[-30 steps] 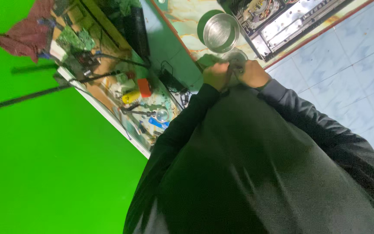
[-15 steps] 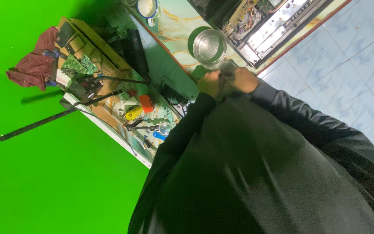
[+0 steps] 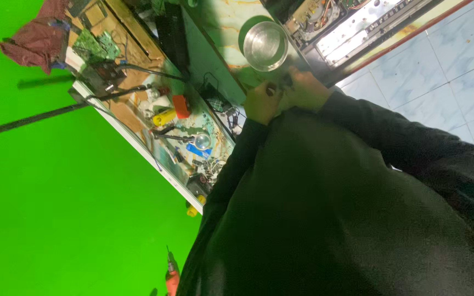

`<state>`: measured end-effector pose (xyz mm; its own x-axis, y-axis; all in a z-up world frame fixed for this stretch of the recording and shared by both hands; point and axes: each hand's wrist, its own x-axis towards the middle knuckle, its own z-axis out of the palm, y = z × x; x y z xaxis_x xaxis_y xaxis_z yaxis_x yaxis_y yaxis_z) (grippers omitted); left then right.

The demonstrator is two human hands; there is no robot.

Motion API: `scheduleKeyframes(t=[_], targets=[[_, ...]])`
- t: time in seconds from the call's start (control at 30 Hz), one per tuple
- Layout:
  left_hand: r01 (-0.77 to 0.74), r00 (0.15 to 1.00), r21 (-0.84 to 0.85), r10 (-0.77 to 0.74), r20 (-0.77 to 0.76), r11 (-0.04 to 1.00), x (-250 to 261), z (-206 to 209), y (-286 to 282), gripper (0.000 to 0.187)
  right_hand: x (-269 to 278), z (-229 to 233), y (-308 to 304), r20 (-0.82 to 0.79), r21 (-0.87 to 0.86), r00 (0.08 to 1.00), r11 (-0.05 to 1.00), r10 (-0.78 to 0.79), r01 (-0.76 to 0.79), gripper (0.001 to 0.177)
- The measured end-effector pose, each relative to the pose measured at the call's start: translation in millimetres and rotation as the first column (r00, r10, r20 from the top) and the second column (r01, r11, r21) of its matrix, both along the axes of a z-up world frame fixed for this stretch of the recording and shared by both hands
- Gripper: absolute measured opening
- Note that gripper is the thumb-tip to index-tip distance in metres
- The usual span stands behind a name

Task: The person uses a screwdriver to remove screws from a disassembled electronic device on a workbench. They then use a brush to clean the internal components and circuit boards. Finally, they use pliers to manipulate small parts and wires within the device.

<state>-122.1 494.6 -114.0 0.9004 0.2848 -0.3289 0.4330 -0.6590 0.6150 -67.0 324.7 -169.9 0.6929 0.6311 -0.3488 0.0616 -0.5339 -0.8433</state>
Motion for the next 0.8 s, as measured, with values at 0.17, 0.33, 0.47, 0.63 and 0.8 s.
scheduleKeyframes(t=[0.17, 0.33, 0.47, 0.63, 0.8], targets=[[-0.146, 0.989, -0.038, 0.147, 0.01, 0.989, -9.9, 12.4, -13.5, 0.031, 9.9, 33.4, -11.9, 0.008, 0.398, 0.993, 0.911, -0.12, 0.107, 0.032], [-0.166, 0.941, -0.076, 0.181, 0.287, 0.983, -21.2, 9.4, -31.5, 0.02, 24.4, 48.4, -24.0, -0.074, 0.283, 0.996, 0.959, 0.039, -0.017, 0.026], [-0.196, 0.927, -0.307, 0.278, 0.252, 0.932, -22.6, 25.5, -43.9, 0.014, 19.4, 68.8, -34.8, 0.113, 0.339, 0.994, 0.94, -0.01, -0.028, 0.023], [-0.053, 0.928, -0.352, 0.177, 0.329, 0.935, -24.4, 61.2, -51.0, 0.016, 3.9, 112.7, -44.7, -0.099, 0.378, 0.985, 0.911, -0.141, 0.168, 0.027], [0.074, 0.921, -0.387, 0.085, 0.379, 0.919, -29.7, 74.6, -62.9, 0.014, -24.0, 148.3, -60.1, -0.173, 0.394, 0.956, 0.873, -0.237, 0.288, 0.033]])
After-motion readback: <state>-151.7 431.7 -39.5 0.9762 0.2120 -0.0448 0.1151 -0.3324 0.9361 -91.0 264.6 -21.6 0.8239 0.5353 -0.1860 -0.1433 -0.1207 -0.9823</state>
